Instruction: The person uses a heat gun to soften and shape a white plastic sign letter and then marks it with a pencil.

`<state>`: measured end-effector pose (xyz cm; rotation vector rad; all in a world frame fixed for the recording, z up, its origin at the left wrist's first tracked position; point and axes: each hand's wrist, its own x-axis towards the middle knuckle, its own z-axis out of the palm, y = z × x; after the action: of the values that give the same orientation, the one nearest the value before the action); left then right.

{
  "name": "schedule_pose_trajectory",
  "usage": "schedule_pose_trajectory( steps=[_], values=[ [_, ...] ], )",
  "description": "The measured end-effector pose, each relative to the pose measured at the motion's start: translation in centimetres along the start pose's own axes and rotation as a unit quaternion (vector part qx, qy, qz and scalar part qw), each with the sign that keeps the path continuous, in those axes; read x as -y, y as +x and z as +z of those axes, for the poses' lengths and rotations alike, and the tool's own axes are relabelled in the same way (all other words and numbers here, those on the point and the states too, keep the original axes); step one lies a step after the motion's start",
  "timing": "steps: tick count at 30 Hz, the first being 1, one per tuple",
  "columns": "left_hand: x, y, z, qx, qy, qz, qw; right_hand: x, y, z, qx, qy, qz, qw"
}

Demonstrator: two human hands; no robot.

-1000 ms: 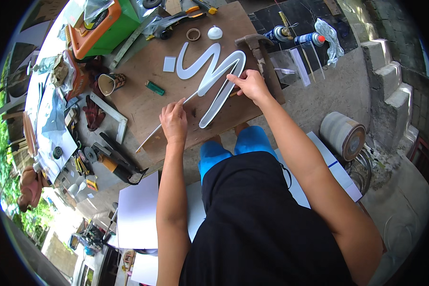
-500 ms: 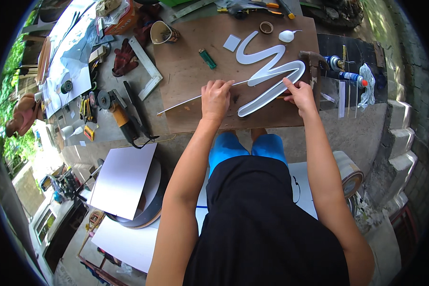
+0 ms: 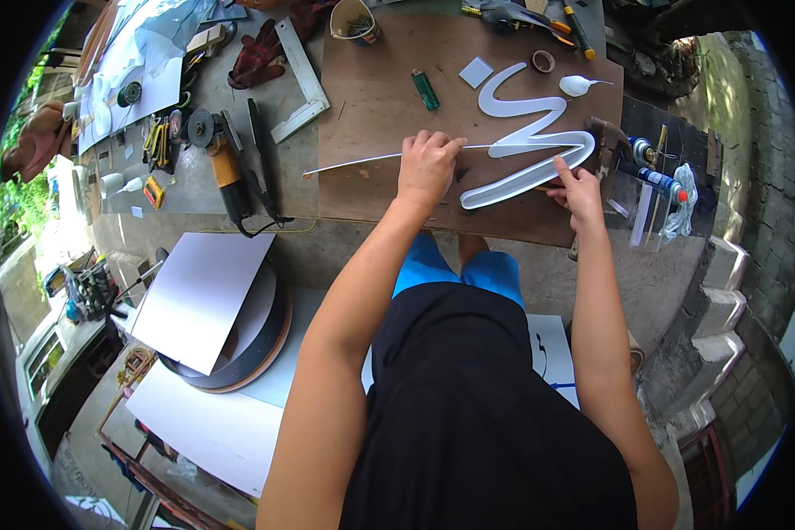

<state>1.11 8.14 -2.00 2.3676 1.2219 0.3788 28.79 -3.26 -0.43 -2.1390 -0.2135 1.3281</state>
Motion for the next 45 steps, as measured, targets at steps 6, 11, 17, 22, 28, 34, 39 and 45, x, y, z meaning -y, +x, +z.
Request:
schedule_pose_trajectory(
  steps=[6,11,17,22,28,34,39,45],
  values=[
    [0.2,0.0,-0.1,0.003,0.015,0.004,1.0,0.2,-0.2,0.2,0.003,0.012,0.01,1.0],
    [0.2,0.0,-0.4,0.01,0.01,0.007,1.0,0.2,-0.4,0.6,-0.001,0.024,0.007,1.0],
    [0.3,0.0,-0.5,0.019,0.021,0.008,1.0,0.0,-0.6,0.8,-0.001,0.04,-0.011,0.999],
    [0.4,0.1,-0.4,0.013,0.013,0.019,1.0,0.3,-0.6,1.0,-0.009,0.055,-0.015,0.998],
    [0.6,0.1,-0.5,0.021,0.012,0.02,1.0,0.7,-1.0,1.1,-0.002,0.058,-0.023,0.998],
    [0.7,0.0,-0.5,0.035,0.017,0.02,0.999,0.7,-0.9,1.2,-0.005,0.07,-0.022,0.997],
    [0.7,-0.3,-0.6,0.021,0.011,0.024,0.999,0.4,-0.6,1.1,0.004,0.061,-0.015,0.998],
    [0.7,-0.4,-0.5,0.028,0.018,0.022,0.999,-0.2,-0.1,1.2,0.006,0.072,-0.024,0.997]
  ],
)
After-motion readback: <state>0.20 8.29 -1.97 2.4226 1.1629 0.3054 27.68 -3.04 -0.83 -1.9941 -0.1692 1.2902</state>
